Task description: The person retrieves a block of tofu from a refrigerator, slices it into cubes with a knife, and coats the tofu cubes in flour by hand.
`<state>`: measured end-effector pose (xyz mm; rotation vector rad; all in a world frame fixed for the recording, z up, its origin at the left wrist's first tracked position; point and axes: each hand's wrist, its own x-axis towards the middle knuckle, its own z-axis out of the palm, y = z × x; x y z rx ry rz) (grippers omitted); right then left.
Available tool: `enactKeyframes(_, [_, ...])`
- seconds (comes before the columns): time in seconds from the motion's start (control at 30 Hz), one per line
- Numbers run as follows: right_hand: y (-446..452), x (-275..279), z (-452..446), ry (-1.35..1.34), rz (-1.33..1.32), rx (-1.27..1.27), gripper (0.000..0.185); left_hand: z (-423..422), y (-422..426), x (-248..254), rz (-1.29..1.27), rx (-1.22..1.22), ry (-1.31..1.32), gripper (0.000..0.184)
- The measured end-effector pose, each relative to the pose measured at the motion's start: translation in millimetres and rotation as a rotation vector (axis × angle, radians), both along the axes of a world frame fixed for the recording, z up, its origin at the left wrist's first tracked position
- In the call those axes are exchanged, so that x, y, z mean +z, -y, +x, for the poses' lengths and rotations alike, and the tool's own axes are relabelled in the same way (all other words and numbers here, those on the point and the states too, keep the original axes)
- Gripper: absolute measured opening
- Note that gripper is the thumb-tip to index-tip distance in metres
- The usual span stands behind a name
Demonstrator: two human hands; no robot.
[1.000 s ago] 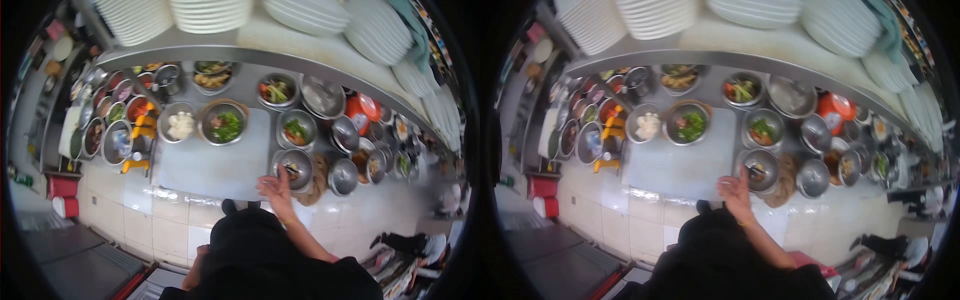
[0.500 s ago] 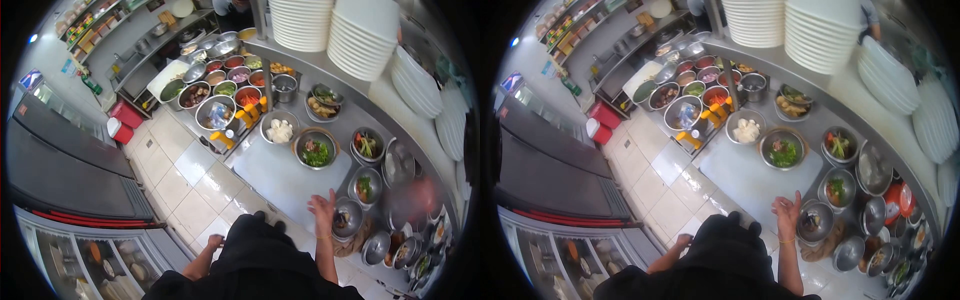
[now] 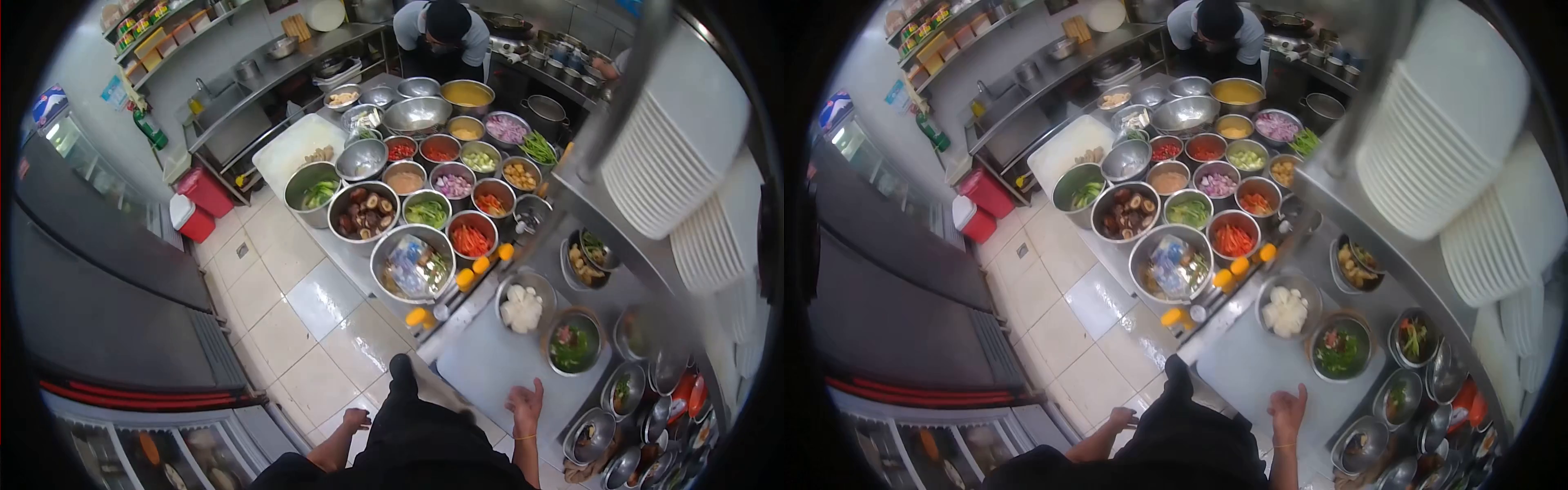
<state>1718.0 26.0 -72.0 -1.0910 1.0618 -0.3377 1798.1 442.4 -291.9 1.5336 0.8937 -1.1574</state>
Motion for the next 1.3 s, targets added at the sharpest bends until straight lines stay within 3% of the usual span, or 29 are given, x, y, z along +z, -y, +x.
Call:
enactKeyframes(0.07, [-9.6, -10.2, 10.1, -0.198, -0.186, 0.041, 0.070, 51.3, 13.2, 23.2, 0.077, -0.018, 0.111, 0.024])
enactKeyframes(0.1, [-10.0, -42.1, 2.2, -0.197, -0.361, 0.031, 0.072, 79.2, 14.7, 27.3, 0.043, -0.008, 0.121, 0.024])
enactKeyframes(0.17, [-13.5, -48.8, 6.2, -0.235, -0.401, -0.036, 0.073, 123.2, 9.2, 21.5, -0.009, -0.118, 0.188, 0.024])
enactKeyframes(0.37, [-31.2, -39.5, 31.7, -0.428, -0.511, -0.210, 0.071, 211.6, 2.4, 3.7, 0.021, -0.101, 0.153, 0.024])
enactKeyframes(0.43, [-31.8, -47.7, 30.0, -0.610, -0.864, -0.147, 0.070, 227.6, 0.6, -4.4, 0.046, -0.150, 0.149, 0.021])
enactKeyframes(0.5, [-31.1, -44.4, 34.3, -0.626, -0.858, -0.181, 0.069, 233.5, -8.7, -13.5, -0.100, -0.472, 0.340, 0.013])
enactKeyframes(0.53, [-29.7, -42.5, 36.2, -0.632, -0.852, -0.197, 0.069, 238.8, -5.2, -15.7, -0.108, -0.488, 0.341, 0.013])
enactKeyframes(0.6, [-26.7, -39.0, 38.1, -0.641, -0.811, -0.222, 0.067, 248.4, 10.4, -0.6, 0.000, -0.360, 0.008, 0.026])
enactKeyframes(0.63, [-26.8, -36.7, 37.3, -0.644, -0.768, -0.233, 0.064, 251.5, 9.4, -8.3, -0.007, -0.386, 0.011, 0.026])
enactKeyframes(0.7, [-27.2, -28.9, 41.3, -0.642, -0.727, -0.268, 0.062, 259.8, 8.6, -15.7, -0.163, -0.696, -0.001, 0.030])
enactKeyframes(0.73, [-26.6, -25.3, 43.6, -0.626, -0.689, -0.272, 0.059, 260.2, 18.2, -15.8, -0.047, -0.506, -0.025, 0.033])
enactKeyframes(0.8, [-26.4, -22.3, 45.4, -0.650, -0.670, -0.294, 0.058, 271.6, 25.0, -16.3, -0.067, -0.391, -0.064, 0.014])
enactKeyframes(0.9, [-24.8, -23.2, 43.9, -0.677, -0.661, -0.294, 0.057, 288.6, 29.3, -21.3, -0.191, -0.426, -0.067, 0.023])
enactKeyframes(1.0, [-26.7, -24.2, 45.3, -0.706, -0.670, -0.291, 0.059, 300.4, 41.6, -2.5, -0.074, -0.484, -0.007, 0.034])
enactKeyframes(1.03, [-25.0, -33.3, 45.9, -0.749, -0.668, -0.291, 0.062, 305.4, 38.0, -8.5, -0.066, -0.560, -0.009, 0.034])
enactKeyframes(1.1, [-25.2, -47.7, 40.7, -0.825, -0.765, -0.262, 0.068, 313.8, 11.1, -53.5, -0.212, -0.885, 0.233, 0.037])
enactKeyframes(1.13, [-27.1, -59.0, 45.3, -0.879, -0.876, -0.395, 0.056, 313.2, 37.5, 7.5, -0.070, -0.607, -0.013, 0.030])
enactKeyframes(1.23, [-34.8, -46.7, 52.8, -0.893, -0.877, -0.427, 0.059, 314.0, 33.2, 12.3, -0.107, -0.617, -0.019, 0.033])
enactKeyframes(1.3, [-33.7, -3.8, 62.9, -0.884, -0.564, -0.380, 0.055, 311.6, 35.6, 9.5, -0.109, -0.664, -0.029, 0.035])
